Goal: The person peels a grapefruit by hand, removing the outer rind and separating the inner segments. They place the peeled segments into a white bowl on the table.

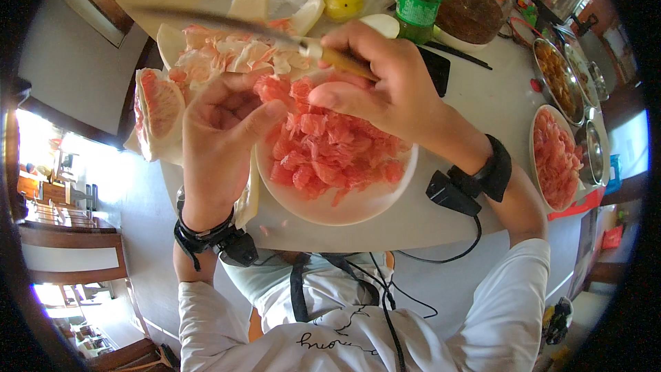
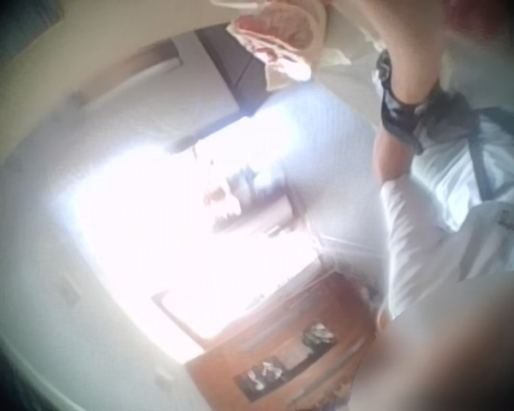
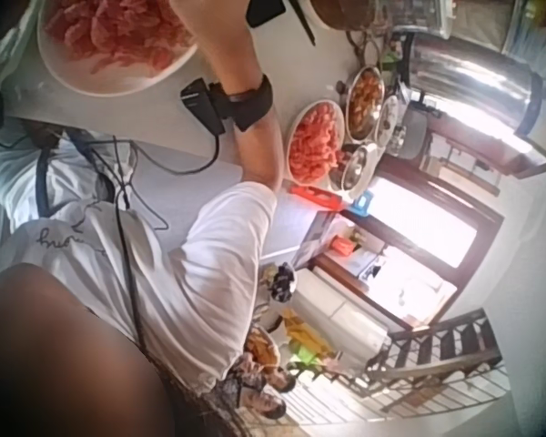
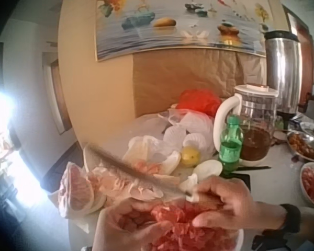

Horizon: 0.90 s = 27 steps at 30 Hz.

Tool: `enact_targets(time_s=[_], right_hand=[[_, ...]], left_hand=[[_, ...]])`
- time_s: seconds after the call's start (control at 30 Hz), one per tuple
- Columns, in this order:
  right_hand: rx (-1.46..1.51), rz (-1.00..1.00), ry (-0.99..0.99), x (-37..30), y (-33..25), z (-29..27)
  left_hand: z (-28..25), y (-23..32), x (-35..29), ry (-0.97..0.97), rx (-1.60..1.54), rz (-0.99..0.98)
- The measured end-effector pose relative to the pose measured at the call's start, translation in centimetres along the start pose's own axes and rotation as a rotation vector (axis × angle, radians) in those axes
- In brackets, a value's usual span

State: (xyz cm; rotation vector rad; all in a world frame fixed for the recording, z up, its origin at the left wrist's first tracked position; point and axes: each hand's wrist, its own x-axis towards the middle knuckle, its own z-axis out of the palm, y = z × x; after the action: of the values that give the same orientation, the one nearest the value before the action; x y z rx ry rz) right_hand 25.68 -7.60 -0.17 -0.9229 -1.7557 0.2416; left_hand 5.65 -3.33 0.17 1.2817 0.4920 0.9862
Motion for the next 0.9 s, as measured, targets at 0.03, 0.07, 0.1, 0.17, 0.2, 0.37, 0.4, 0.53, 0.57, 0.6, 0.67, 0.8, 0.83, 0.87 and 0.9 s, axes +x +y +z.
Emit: enact_targets(time_s=[0.03, 0.07, 0.1, 0.17, 0.2, 0.37, 0.4, 0.53, 0.57, 0.6, 0.67, 0.8, 0.83, 0.87, 0.9], right_hand=[[0.001, 0.088, -0.012, 0.0, -0.2, 0.0], [0.017, 0.189, -0.033, 0.0, -0.5, -0.2], [0.039, 0.277, -0.044, 0.1, -0.8, -0.4], [0.059, 0.263, -0.047, 0.2, -1.0, -0.1], [0.054, 0.230, -0.047, 0.3, -1.1, -0.1], [-0.021, 0.041, -0.131, 0.6, -0.8, 0.1], [-0.043, 0.037, -0.137, 0.6, -0.8, 0.1], [-0.109, 0.006, -0.122, 0.5, -0.9, 0.1], [-0.095, 0.036, -0.127, 0.5, -1.0, 0.2], [-0.081, 0.066, -0.132, 0.4, -1.2, 0.3], [-0.043, 0.116, -0.130, 0.4, -1.4, 0.4], [0.101, 0.328, -0.124, 0.5, -1.8, 0.1], [0.149, 0.413, -0.128, 0.5, -1.9, -0.2], [0.197, 0.411, -0.100, 0.6, -1.7, -0.4], [0.246, 0.407, -0.072, 0.8, -1.4, -0.6]], left_hand=[[0.0, 0.0, 0.0, -0.008, 0.010, -0.010], [0.1, 0.0, 0.0, -0.016, 0.020, -0.021], [0.1, 0.1, 0.0, -0.028, 0.043, -0.029], [0.1, 0.2, 0.0, -0.047, 0.075, -0.042], [0.2, 0.2, 0.0, -0.070, 0.083, -0.037], [0.3, 0.0, 0.0, -0.097, 0.076, -0.034], [0.3, -0.1, 0.0, -0.097, 0.085, -0.041], [0.1, 0.0, -0.1, -0.131, 0.130, -0.075], [0.1, 0.1, -0.1, -0.147, 0.139, -0.087], [0.1, 0.1, 0.0, -0.152, 0.123, -0.068], [0.2, 0.1, -0.1, -0.157, 0.083, -0.034], [0.1, 0.2, 0.0, -0.174, 0.122, -0.011], [0.0, 0.3, -0.1, -0.172, 0.123, -0.016], [-0.2, 0.4, 0.0, -0.170, 0.125, -0.021], [-0.2, 0.4, 0.0, -0.191, 0.151, -0.053]])
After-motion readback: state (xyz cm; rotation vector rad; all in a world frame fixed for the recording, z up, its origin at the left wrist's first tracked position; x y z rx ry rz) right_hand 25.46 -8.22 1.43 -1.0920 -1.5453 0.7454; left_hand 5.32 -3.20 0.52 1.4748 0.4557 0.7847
